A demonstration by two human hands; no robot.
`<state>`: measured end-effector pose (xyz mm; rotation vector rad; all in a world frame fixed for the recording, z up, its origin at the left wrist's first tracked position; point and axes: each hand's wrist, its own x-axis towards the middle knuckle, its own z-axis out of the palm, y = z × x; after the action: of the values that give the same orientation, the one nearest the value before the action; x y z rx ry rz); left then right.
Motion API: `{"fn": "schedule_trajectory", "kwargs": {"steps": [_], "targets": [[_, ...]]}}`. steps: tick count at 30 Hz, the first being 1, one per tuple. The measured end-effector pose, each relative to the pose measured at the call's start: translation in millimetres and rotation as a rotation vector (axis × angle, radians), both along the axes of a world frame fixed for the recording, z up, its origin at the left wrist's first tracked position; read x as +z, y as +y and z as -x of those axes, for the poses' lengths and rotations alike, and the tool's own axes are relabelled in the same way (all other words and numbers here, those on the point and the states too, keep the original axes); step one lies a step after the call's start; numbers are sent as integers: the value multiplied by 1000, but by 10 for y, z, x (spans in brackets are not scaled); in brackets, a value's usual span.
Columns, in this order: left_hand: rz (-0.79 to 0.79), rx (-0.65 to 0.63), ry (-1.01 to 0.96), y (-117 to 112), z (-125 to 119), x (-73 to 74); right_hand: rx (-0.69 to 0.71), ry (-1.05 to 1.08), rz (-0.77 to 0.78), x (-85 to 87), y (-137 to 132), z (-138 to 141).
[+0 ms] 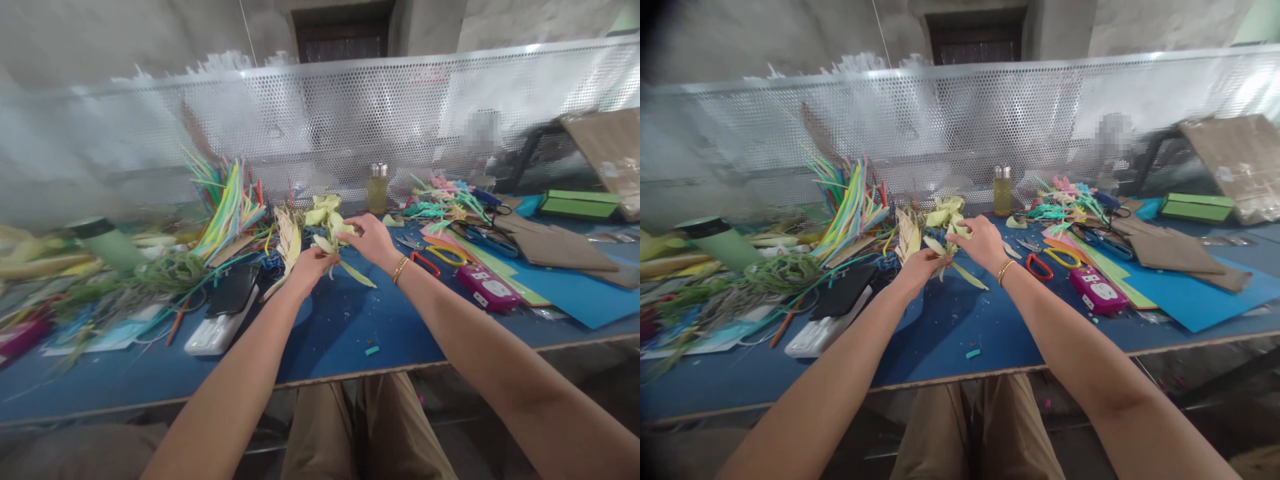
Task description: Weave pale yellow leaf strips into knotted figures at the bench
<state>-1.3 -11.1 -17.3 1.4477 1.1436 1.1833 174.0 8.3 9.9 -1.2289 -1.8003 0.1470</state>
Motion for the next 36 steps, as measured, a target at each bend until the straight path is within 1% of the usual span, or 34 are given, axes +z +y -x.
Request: {"fn": "schedule_trajectory", "kwargs": {"steps": [3,5,6,7,9,12,14,16,18,20,23,28,32,34,36], "targets": [[-55,-11,-20,0,-32,1,122,-136,-10,51,-109,108],[-68,-28,-62,-5,-51,-1,135,-174,27,30,-140,186],[-62,-46,-90,-10,-57,0,142,-153,49,14,-140,210],[-45,-68,-117,-16,-61,3,159,-96,74,0,-131,221],[2,-91,-156,-29,-59,15,238,101,159,-10,-105,209],[55,-71,-176,-42,-40,38,415,419,367,14,-84,167],[66,-60,-168,-44,-26,48,508,515,470,24,-86,160],[74,-56,-120,-45,-18,55,547,526,481,11,-87,177],[80,-65,-63,-51,-19,62,532,514,436,-19,-77,202],[72,-81,-35,-59,-29,68,488,519,388,-46,-60,218],[44,-97,-13,-66,-46,75,438,524,361,-53,-40,215],[36,-126,39,-72,-51,79,345,457,324,-61,-44,219],[32,-145,40,-82,-44,56,331,427,286,-85,-58,256],[18,-141,43,-73,-31,29,358,394,309,-53,-67,234],[13,-127,12,-53,-10,4,392,320,328,20,-69,156]]}}
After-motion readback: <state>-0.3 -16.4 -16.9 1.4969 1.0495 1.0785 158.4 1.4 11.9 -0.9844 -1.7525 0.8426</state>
